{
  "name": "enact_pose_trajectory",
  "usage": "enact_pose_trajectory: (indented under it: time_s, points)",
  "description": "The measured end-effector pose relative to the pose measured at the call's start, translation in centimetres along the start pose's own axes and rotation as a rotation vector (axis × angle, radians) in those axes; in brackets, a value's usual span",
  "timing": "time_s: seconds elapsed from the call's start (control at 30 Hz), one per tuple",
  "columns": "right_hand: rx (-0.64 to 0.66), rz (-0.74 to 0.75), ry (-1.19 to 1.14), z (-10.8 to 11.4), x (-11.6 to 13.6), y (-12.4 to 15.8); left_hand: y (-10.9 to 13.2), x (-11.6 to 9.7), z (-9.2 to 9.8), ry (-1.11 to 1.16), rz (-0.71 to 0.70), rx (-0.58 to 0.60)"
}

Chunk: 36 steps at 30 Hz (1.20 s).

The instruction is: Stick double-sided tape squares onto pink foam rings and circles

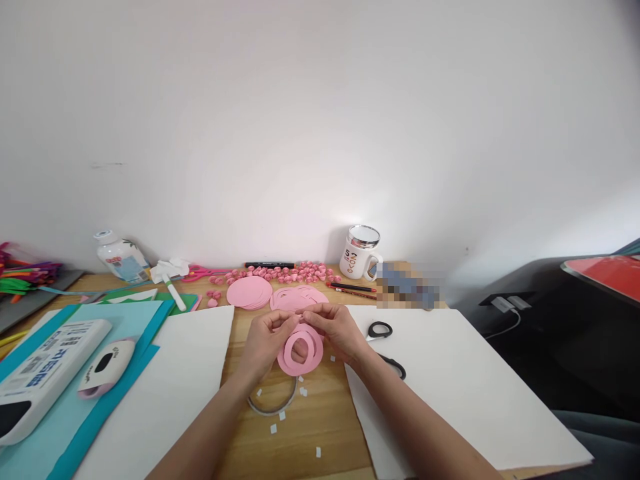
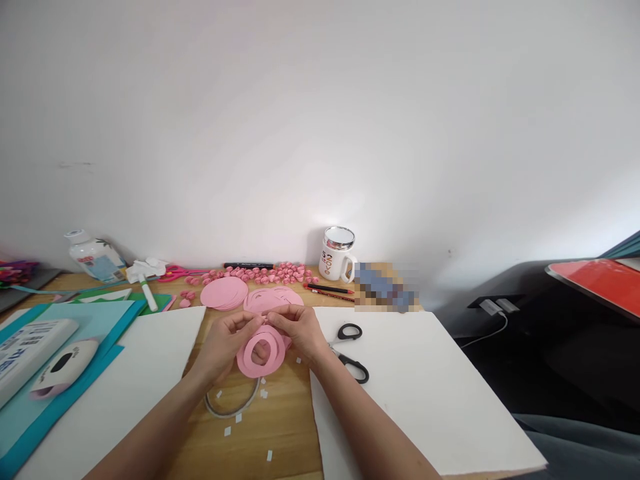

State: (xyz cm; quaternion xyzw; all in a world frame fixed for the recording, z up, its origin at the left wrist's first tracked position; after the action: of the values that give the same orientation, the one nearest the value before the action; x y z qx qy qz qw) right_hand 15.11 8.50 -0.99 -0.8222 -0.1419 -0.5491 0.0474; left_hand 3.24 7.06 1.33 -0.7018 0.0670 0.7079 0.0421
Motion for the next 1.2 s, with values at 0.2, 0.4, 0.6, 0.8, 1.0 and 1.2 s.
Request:
enact_pose_trajectory:
  time_s: [0.2,0.4,0.6,0.8,1.0,1.2]
  points:
    - [-0.017,0.004,-0.046,0.3,-0.1,-0.1,-0.1,0.2,-0.1,-0.016,-0.008,0.015]
    - [-0.020,-0.009,-0.064,0.4,0.0,0.0,-0.2,0.7,0.0,-0.025,0.004,0.021]
    - [-0.037,-0.012,-0.049,0.4,0.0,0.0,-0.2,0.7,0.0,-0.041,0.004,0.013]
    - [-0.054,-0.014,-0.019,0.6,0.0,0.0,-0.2,0.7,0.0,-0.050,0.000,0.018]
    - [-0.080,0.015,-0.001,1.0,0.0,0.0,-0.1,0.7,-0.1,-0.050,0.015,0.023]
    - [-0.129,0.029,0.049,1.4,0.1,-0.1,0.0,0.3,-0.2,-0.068,-0.010,0.028]
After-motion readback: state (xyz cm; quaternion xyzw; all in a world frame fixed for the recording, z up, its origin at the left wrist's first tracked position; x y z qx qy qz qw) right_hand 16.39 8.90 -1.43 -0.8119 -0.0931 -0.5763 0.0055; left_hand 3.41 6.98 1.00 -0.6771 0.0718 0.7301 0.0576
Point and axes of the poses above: each hand's wrist, its own y-axis away from the middle knuckle, its own z-axis out of the back of the hand, x = y × z, the point moved 8 cm from there along -y, towards the middle knuckle, and after that the axes turned 3 degrees about x, right-handed, at the moved point
